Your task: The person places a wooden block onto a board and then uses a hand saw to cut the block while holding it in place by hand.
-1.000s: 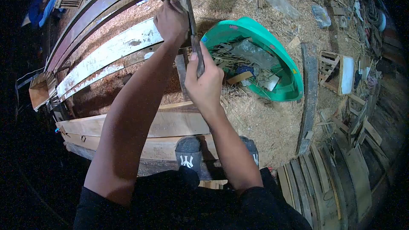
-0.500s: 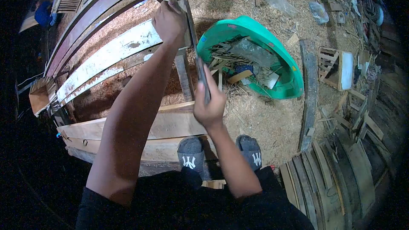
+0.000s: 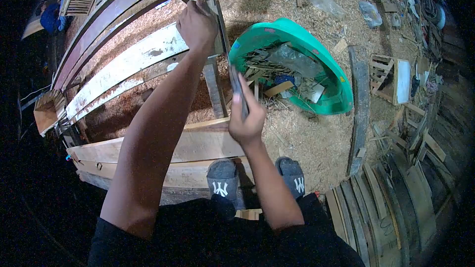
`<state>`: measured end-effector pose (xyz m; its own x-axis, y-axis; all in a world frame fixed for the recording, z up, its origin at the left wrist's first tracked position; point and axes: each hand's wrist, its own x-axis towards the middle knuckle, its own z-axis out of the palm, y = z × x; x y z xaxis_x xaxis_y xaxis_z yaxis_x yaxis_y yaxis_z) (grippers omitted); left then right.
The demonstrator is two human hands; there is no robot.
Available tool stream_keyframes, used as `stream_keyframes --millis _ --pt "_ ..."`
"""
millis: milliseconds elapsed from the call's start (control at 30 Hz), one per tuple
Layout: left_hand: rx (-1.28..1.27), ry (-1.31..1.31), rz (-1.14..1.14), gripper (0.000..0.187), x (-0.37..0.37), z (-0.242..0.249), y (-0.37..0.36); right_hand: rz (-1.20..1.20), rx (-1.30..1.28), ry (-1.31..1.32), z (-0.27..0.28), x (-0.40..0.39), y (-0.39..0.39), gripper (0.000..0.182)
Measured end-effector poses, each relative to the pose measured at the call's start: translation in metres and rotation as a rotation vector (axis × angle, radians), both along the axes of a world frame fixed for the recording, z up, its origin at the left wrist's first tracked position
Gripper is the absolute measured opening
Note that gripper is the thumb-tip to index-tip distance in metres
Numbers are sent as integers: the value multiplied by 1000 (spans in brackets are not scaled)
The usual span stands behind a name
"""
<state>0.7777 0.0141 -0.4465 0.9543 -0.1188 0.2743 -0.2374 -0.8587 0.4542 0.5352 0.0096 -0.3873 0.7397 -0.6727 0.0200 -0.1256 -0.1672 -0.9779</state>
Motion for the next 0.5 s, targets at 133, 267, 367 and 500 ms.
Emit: stream_keyframes --millis 133,267,367,500 --pt "5 84 -11 42 -1 2 0 17 88 56 0 13 -6 44" --pt "13 -111 -1 34 0 -5 -2 24 223 138 8 -25 16 45" --pt "56 49 -25 44 -1 1 2 -3 77 52 3 0 5 45" --pt "31 77 -17 44 2 -1 -1 -26 65 15 -3 18 -5 42"
